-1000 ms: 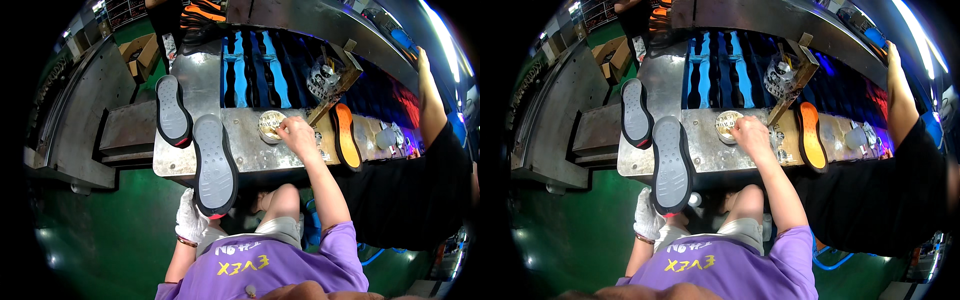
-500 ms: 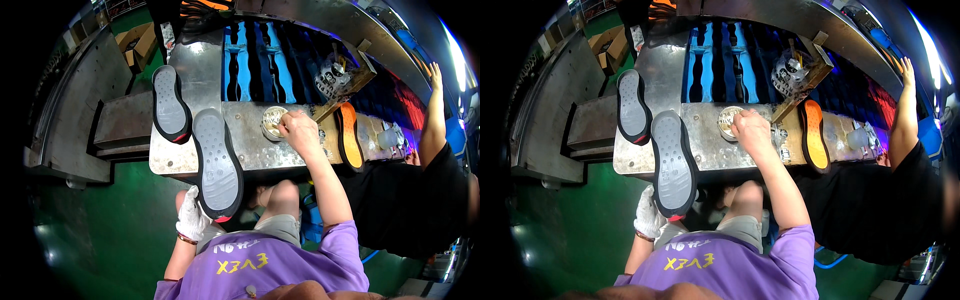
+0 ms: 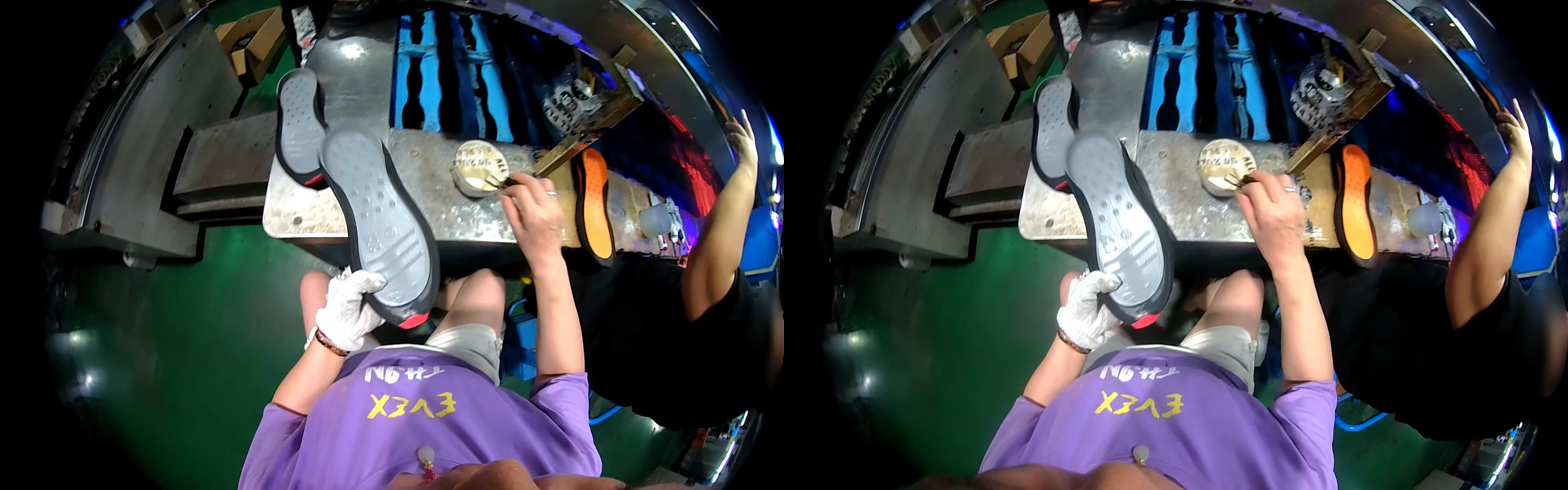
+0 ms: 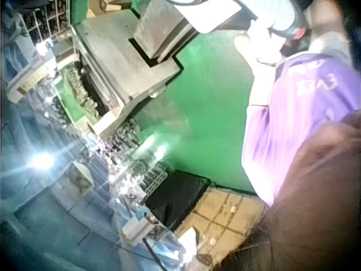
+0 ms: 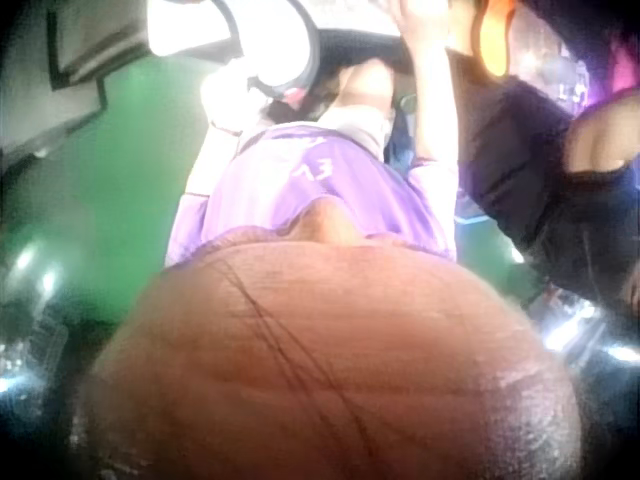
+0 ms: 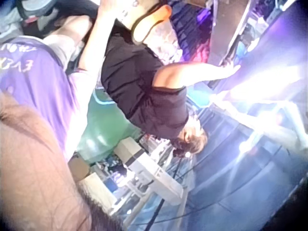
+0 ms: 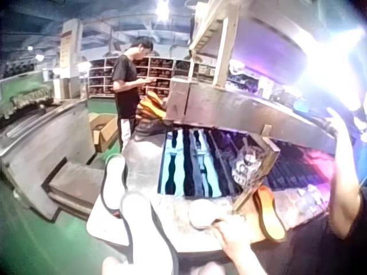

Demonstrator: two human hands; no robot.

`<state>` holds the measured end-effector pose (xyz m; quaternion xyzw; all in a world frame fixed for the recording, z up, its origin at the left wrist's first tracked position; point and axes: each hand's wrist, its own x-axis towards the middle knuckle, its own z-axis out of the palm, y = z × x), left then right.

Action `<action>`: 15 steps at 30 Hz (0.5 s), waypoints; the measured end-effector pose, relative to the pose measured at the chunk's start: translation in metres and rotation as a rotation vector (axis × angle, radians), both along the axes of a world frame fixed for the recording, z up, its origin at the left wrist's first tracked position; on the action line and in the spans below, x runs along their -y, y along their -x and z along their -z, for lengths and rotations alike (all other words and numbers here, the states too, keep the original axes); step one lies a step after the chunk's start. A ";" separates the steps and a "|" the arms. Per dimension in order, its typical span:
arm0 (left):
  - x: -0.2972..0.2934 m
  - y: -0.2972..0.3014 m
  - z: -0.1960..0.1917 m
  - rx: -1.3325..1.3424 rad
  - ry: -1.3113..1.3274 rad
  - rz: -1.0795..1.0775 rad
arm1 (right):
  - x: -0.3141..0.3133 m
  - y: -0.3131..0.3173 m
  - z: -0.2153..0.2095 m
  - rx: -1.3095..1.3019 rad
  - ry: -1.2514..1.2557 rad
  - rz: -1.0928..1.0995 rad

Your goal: The person applies a beige adhesive to the edges of orange and gray shoe soles using a small brush. They repeatedly dip the brush into a container and coat the perimeter of each sole, then place the soles on the table.

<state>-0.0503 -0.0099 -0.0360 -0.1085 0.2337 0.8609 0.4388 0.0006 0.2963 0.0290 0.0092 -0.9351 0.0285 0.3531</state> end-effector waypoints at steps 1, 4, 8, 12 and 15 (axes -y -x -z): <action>-0.001 -0.005 -0.008 -0.105 0.075 -0.095 | 0.010 -0.007 -0.004 -0.044 0.058 -0.025; -0.004 -0.014 -0.033 -0.330 0.323 -0.362 | 0.047 -0.037 -0.010 -0.118 0.167 -0.094; -0.014 -0.022 -0.068 -0.477 0.611 -0.580 | 0.095 -0.063 -0.018 -0.062 0.178 -0.221; -0.004 -0.038 -0.044 -0.407 0.720 -0.541 | 0.117 -0.062 -0.026 0.035 0.163 -0.276; -0.012 -0.050 -0.073 -0.438 0.659 -0.519 | 0.122 -0.058 -0.032 0.112 0.132 -0.266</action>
